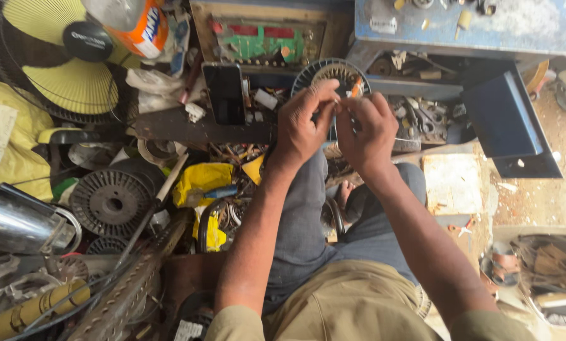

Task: The person sits on the floor in a cluttered workshop and repairs a fan motor stator by stripping and inserting wires into the copper windings. They then handle a wooden board with a metal rod, inserting a white plastic piece into the rod.

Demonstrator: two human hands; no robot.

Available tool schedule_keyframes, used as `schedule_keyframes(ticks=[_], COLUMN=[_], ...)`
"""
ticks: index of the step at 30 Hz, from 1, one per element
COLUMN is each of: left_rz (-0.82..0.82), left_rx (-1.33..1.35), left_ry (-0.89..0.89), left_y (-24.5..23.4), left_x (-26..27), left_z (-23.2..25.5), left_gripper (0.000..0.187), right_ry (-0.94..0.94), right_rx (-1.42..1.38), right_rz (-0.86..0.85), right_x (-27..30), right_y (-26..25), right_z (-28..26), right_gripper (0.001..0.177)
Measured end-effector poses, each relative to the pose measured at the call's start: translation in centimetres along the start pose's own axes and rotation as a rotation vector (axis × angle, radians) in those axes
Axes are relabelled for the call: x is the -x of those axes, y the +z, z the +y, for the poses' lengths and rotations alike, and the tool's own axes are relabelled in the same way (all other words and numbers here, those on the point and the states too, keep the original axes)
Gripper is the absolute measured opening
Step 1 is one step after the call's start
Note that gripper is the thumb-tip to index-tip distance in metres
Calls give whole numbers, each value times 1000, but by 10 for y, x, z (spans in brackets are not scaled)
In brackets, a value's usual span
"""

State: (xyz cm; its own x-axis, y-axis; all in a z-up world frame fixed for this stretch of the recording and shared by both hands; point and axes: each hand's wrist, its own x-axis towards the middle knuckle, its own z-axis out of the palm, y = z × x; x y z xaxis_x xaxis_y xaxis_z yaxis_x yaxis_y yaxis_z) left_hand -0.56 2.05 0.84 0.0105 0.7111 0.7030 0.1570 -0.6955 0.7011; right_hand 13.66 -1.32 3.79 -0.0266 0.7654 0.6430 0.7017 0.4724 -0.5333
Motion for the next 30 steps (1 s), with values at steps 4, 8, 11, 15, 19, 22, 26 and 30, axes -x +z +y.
schedule_keyframes(ticks=[4, 8, 11, 15, 19, 22, 26, 30], left_rz=[-3, 17, 31, 15, 9, 11, -24, -5], left_rx=[-47, -20, 88, 81, 90, 85, 66, 17], left_ry=[25, -5, -42, -32, -32, -75, 33, -1], left_y=[0, 3, 1, -1, -1, -6, -14, -12], left_x=[-1, 2, 6, 5, 5, 4, 4, 5], left_z=[1, -2, -1, 0, -2, -2, 2, 2], left_gripper=[46, 45, 44, 42, 41, 35, 31, 23], right_ry=[16, 387, 72, -96, -69, 279, 473, 513], right_rx=[47, -170, 70, 241, 266, -49, -488, -470], right_rz=[-13, -13, -59, -81, -134, -199, -227, -245], right_x=[-4, -4, -2, -1, 5, 4, -1, 0], right_y=[-2, 3, 2, -2, -1, 0, -2, -3], right_z=[-5, -8, -9, -10, -7, 1, 15, 19], right_gripper=[10, 11, 14, 14, 13, 7, 10, 11])
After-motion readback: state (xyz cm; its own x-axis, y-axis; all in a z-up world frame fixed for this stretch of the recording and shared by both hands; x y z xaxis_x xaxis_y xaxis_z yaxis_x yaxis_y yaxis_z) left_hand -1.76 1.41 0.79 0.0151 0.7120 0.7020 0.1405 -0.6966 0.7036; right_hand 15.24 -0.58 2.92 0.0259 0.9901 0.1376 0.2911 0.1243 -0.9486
